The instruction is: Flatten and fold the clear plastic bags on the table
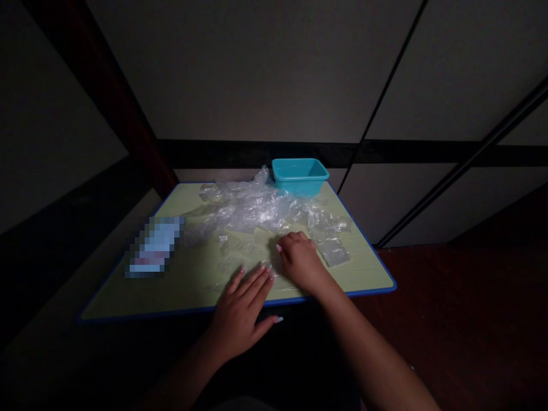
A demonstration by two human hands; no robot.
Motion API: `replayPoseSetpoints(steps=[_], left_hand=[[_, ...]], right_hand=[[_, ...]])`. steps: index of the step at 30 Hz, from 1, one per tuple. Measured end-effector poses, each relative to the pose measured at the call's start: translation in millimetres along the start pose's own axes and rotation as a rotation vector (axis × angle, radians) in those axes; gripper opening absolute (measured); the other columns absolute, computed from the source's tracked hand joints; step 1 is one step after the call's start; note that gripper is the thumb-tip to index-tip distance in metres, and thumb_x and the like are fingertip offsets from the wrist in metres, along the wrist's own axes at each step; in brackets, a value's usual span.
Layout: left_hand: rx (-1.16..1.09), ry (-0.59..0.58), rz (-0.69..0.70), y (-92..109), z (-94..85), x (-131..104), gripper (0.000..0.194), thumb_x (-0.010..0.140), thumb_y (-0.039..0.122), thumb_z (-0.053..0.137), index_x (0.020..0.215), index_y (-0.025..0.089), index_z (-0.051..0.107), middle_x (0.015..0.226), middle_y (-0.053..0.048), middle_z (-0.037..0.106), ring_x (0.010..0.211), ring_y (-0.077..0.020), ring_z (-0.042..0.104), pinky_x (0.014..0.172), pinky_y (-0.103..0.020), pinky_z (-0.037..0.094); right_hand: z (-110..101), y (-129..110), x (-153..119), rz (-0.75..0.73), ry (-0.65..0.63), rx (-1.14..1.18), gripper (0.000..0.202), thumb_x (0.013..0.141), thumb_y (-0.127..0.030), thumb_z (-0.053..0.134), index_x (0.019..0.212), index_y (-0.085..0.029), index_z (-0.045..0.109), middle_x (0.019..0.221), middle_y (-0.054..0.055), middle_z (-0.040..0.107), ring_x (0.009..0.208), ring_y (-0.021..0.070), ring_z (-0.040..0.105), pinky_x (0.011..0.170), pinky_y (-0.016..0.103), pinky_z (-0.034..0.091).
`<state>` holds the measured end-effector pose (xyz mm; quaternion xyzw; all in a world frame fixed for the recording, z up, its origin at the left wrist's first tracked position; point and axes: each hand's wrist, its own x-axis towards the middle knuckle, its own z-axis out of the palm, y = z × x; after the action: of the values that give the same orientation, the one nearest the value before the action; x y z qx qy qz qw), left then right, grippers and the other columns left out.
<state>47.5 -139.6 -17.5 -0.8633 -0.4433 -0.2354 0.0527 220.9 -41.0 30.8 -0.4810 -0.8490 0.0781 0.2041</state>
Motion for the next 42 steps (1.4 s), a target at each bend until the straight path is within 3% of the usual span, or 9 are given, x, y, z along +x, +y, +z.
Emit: replayPoseSetpoints(steps=[4,9,15,26,31,35,39,42], left_hand=[[0.003,-0.015,-0.011,0,-0.3,0,0.063,0.092,0.055,0.043,0.137,0.010,0.045,0.143,-0.012,0.048,0.133,-0.0277,0.042,0.114,-0.049,0.022],[0.027,-0.009,-0.034,0,3.5,1,0.066,0.092,0.057,0.041,0.136,0.009,0.046,0.143,-0.013,0.047,0.133,-0.0287,0.041,0.114,-0.050,0.023],[0.055,-0.014,-0.070,0,6.8,1,0.070,0.090,0.061,0.042,0.136,0.008,0.047,0.143,-0.016,0.046,0.134,-0.0308,0.040,0.112,-0.051,0.027],[0.058,-0.023,-0.074,1,8.0,1,0.071,0.090,0.061,0.042,0.134,0.006,0.049,0.141,-0.017,0.048,0.133,-0.0304,0.042,0.112,-0.049,0.027],[0.053,-0.030,-0.082,1,8.9,1,0.072,0.088,0.061,0.045,0.135,0.007,0.048,0.142,-0.016,0.048,0.133,-0.0307,0.042,0.111,-0.048,0.028],[0.052,-0.016,-0.085,1,10.3,1,0.072,0.088,0.061,0.045,0.134,0.006,0.049,0.142,-0.016,0.047,0.132,-0.0313,0.042,0.110,-0.048,0.030],[0.036,0.028,-0.077,0,8.4,1,0.069,0.088,0.060,0.046,0.134,0.007,0.049,0.143,-0.016,0.047,0.132,-0.0317,0.042,0.110,-0.050,0.030],[-0.005,0.074,-0.047,-2,5.9,-1,0.063,0.090,0.055,0.047,0.134,0.009,0.050,0.140,-0.013,0.050,0.130,-0.0303,0.045,0.111,-0.050,0.029]], right_hand=[[6,-2,45,-0.082,-0.243,-0.060,0.011,0.085,-0.016,0.057,0.088,-0.017,0.068,0.088,0.008,0.067,0.087,0.0211,0.056,0.078,0.031,0.040],[14,-21,75,-0.199,-0.347,-0.066,0.016,0.078,-0.027,0.072,0.093,-0.022,0.069,0.094,0.005,0.067,0.094,0.0217,0.054,0.078,0.029,0.037],[24,-26,94,-0.236,-0.420,-0.088,0.031,0.074,-0.034,0.076,0.101,-0.023,0.066,0.105,0.006,0.064,0.101,0.0252,0.051,0.074,0.029,0.035],[35,-19,100,-0.261,-0.496,0.024,0.017,0.071,-0.028,0.078,0.071,-0.018,0.064,0.088,0.006,0.063,0.098,0.0246,0.051,0.077,0.030,0.035],[26,-15,97,-0.321,-0.609,0.253,0.012,0.078,-0.020,0.070,0.076,-0.016,0.059,0.072,-0.002,0.060,0.073,0.0127,0.055,0.069,0.024,0.040],[24,-10,91,-0.325,-0.657,0.431,0.018,0.079,-0.014,0.067,0.093,-0.015,0.057,0.072,-0.005,0.059,0.068,0.0099,0.057,0.062,0.020,0.043],[29,-2,86,-0.185,-0.659,0.651,0.036,0.071,-0.009,0.071,0.104,-0.014,0.057,0.070,-0.005,0.058,0.063,0.0095,0.056,0.061,0.021,0.043],[32,2,83,-0.105,-0.639,0.676,0.032,0.068,-0.006,0.070,0.098,-0.013,0.060,0.066,-0.005,0.059,0.060,0.0098,0.056,0.060,0.022,0.042]])
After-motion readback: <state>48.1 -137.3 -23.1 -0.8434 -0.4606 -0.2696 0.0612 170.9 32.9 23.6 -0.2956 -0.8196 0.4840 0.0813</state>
